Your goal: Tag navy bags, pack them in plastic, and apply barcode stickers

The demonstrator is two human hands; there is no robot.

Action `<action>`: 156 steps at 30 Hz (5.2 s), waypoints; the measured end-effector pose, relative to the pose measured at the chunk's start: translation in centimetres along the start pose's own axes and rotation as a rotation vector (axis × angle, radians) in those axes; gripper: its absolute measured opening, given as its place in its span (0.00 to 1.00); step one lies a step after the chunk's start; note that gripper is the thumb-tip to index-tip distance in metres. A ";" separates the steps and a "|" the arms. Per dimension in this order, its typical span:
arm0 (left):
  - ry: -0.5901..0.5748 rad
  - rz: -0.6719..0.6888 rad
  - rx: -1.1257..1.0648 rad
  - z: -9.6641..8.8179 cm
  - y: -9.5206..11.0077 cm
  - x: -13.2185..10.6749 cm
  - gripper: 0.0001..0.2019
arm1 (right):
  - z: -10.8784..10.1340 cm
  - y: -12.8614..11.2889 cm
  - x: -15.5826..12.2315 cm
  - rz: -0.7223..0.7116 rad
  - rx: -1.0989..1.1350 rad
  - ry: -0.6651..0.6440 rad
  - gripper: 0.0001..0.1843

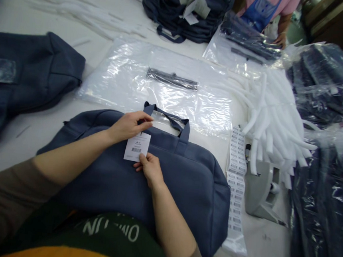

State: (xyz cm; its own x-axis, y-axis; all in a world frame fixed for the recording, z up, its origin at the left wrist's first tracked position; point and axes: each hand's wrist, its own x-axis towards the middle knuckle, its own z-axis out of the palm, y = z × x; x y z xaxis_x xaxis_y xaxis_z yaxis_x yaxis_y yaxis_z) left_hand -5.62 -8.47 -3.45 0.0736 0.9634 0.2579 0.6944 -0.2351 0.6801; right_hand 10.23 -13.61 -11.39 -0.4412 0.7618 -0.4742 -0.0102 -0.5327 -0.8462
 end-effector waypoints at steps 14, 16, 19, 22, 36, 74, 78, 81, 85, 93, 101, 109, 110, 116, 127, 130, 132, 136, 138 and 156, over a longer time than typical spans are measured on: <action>0.033 -0.545 -0.648 0.7 -2.3 -5.9 0.27 | -0.1 0.3 0.1 -0.042 0.106 -0.103 0.25; 0.098 -0.630 -0.805 1.0 -1.9 -5.8 0.23 | -0.3 0.3 0.2 -0.040 0.134 -0.100 0.24; 0.174 -0.705 -0.874 1.5 -1.5 -5.9 0.17 | -0.7 0.4 0.3 -0.038 0.185 -0.089 0.24; 0.183 -0.741 -0.896 2.0 -1.7 -6.1 0.13 | -1.0 0.4 0.4 -0.039 0.210 -0.074 0.24; 0.005 -0.537 -0.812 3.8 -1.7 -5.0 0.25 | -3.2 -2.6 -0.2 0.114 0.500 -0.209 0.15; 0.115 -0.096 0.435 0.4 -3.4 -6.4 0.19 | -5.5 -5.3 -1.2 -0.113 -0.022 0.112 0.22; 0.083 -0.139 0.411 -0.1 -3.4 -5.3 0.22 | -6.0 -6.7 -1.9 -0.318 -0.302 0.203 0.17; 0.075 -0.180 0.354 -0.4 -3.3 -5.0 0.20 | -5.6 -7.8 -2.7 -0.486 -0.591 0.326 0.13; 0.079 -0.230 0.223 -1.0 -2.6 -5.2 0.12 | -4.5 -8.3 -3.9 -0.845 -0.932 0.407 0.06; -0.050 -0.367 -0.333 1.6 0.6 -8.9 0.21 | -0.2 -5.5 -5.0 -1.426 -1.343 0.342 0.10; 0.069 -0.769 -1.533 4.8 2.0 -13.1 0.14 | 2.1 -2.3 -4.9 -1.313 -1.410 0.200 0.11; 0.050 -0.797 -1.315 4.7 1.8 -12.6 0.15 | 2.1 -2.5 -4.8 -1.132 -1.430 0.080 0.10; 0.055 -0.794 -1.247 5.0 1.9 -12.5 0.15 | 1.9 -2.4 -4.8 -1.100 -1.477 0.071 0.12; -0.081 -0.750 -0.858 2.0 0.9 -12.6 0.18 | 1.4 -1.7 -4.5 -1.082 -1.653 -0.015 0.10; -0.235 0.039 0.355 3.2 -3.2 -10.9 0.17 | -1.0 2.7 -11.5 -0.486 -1.064 -0.190 0.05; -0.188 0.142 0.483 4.4 -4.7 -12.2 0.22 | -4.7 8.1 -18.4 0.133 -0.258 0.189 0.20; -0.148 0.205 0.537 4.6 -5.3 -12.6 0.23 | -5.0 10.7 -20.5 0.265 0.236 0.442 0.30; -0.100 0.282 0.545 4.7 -6.0 -12.3 0.26 | -2.4 11.4 -18.4 0.143 0.736 0.697 0.35; -0.095 0.311 0.539 4.7 -6.3 -12.1 0.26 | -1.1 10.9 -16.7 0.096 0.793 0.813 0.31; 0.118 -0.022 -0.040 2.9 -2.1 -8.6 0.23 | 0.6 -3.9 -12.2 -0.619 0.230 0.913 0.18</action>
State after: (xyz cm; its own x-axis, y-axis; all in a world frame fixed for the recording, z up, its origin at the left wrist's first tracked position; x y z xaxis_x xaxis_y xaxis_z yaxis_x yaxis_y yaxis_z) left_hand -5.61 -15.88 -9.03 -0.0278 0.9470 0.3199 0.6655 -0.2213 0.7128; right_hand 15.16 -21.03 -2.16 0.5179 0.8527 -0.0679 -0.2061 0.0473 -0.9774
